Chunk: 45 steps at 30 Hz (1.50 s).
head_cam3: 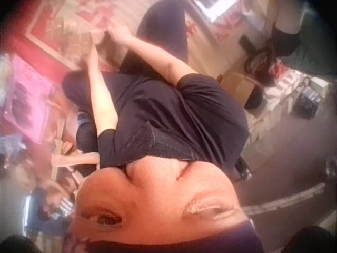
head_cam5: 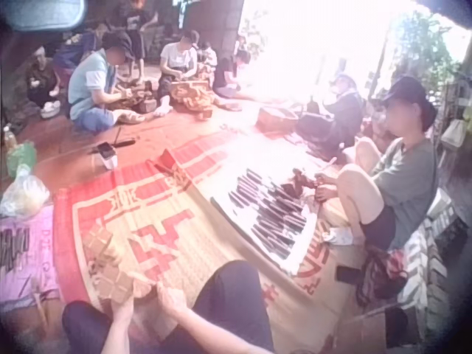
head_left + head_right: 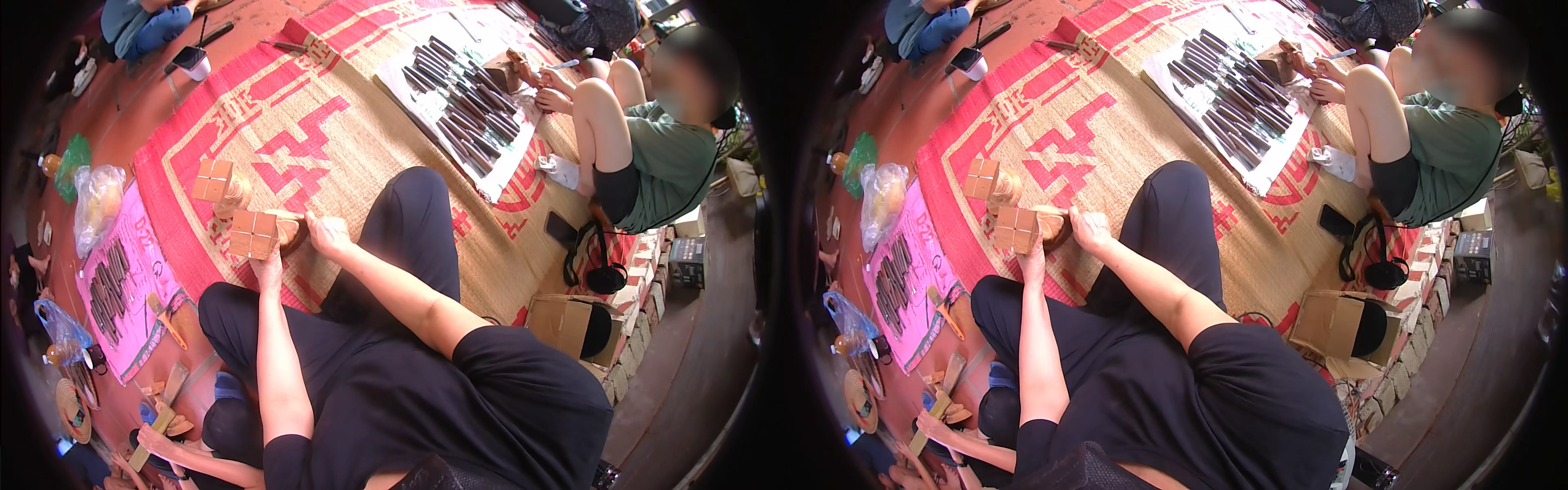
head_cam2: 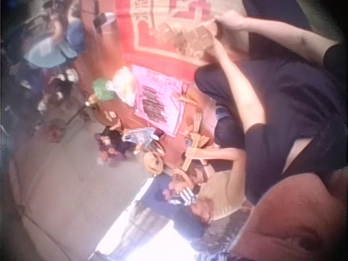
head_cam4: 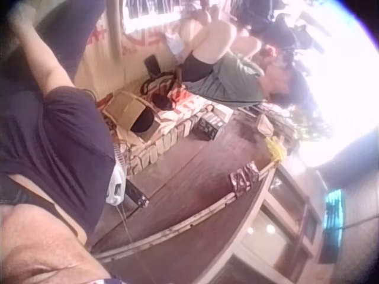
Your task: The person sits on a mat and assembles small wooden blocks into a cube-like structure. They repeatedly pick up blocks, align them, and press them together to form a larger unit.
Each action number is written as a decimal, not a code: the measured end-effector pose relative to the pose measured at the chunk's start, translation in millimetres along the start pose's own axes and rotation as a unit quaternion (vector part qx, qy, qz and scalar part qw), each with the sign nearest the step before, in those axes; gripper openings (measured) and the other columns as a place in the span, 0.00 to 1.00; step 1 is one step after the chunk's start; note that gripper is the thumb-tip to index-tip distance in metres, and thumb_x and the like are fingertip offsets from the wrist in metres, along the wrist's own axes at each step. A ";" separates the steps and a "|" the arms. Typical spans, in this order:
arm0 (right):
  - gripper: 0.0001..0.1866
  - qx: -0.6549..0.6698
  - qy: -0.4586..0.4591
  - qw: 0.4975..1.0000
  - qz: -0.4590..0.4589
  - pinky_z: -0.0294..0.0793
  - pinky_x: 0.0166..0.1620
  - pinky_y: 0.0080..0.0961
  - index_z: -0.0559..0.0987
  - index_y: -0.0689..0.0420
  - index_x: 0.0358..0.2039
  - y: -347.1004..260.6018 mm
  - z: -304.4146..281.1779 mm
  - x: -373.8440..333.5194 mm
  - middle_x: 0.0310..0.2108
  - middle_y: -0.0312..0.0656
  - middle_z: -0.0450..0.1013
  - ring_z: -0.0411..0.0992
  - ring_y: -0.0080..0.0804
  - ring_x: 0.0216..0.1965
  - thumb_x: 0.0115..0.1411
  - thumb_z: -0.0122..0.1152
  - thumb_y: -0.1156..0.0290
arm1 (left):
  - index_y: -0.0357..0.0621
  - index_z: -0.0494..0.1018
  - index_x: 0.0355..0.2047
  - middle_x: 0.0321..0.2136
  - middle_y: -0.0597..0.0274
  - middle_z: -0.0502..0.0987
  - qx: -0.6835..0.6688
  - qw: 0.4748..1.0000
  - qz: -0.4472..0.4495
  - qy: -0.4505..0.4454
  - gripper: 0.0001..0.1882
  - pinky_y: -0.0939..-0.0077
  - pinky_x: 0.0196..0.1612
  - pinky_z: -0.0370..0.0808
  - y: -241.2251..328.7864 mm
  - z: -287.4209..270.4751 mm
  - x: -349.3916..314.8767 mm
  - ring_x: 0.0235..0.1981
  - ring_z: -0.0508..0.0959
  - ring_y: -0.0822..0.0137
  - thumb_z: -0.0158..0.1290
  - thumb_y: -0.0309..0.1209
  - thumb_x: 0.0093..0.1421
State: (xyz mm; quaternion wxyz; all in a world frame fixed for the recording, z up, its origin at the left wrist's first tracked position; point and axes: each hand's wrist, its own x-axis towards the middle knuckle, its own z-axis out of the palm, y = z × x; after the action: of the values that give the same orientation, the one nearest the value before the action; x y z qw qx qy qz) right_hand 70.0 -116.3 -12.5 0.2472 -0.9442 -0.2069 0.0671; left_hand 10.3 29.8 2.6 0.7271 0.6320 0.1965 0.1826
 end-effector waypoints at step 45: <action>0.12 0.044 -0.014 0.999 -0.020 0.70 0.25 0.42 0.65 0.54 0.39 -29.1 -20.7 0.7 0.19 0.49 0.73 0.74 0.47 0.22 0.52 0.46 0.71 | 0.37 0.63 0.49 0.44 0.61 0.68 0.024 1.000 0.003 -0.004 0.29 0.75 0.47 0.66 3.9 -1.5 -1.1 0.44 0.69 0.70 0.62 0.30 0.48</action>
State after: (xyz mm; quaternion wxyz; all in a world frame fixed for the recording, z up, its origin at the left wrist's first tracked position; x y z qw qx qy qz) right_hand 65.0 -102.1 19.9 0.2873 -0.9269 -0.2263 0.0844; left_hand 8.5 31.0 6.3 0.7117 0.6509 0.1963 0.1770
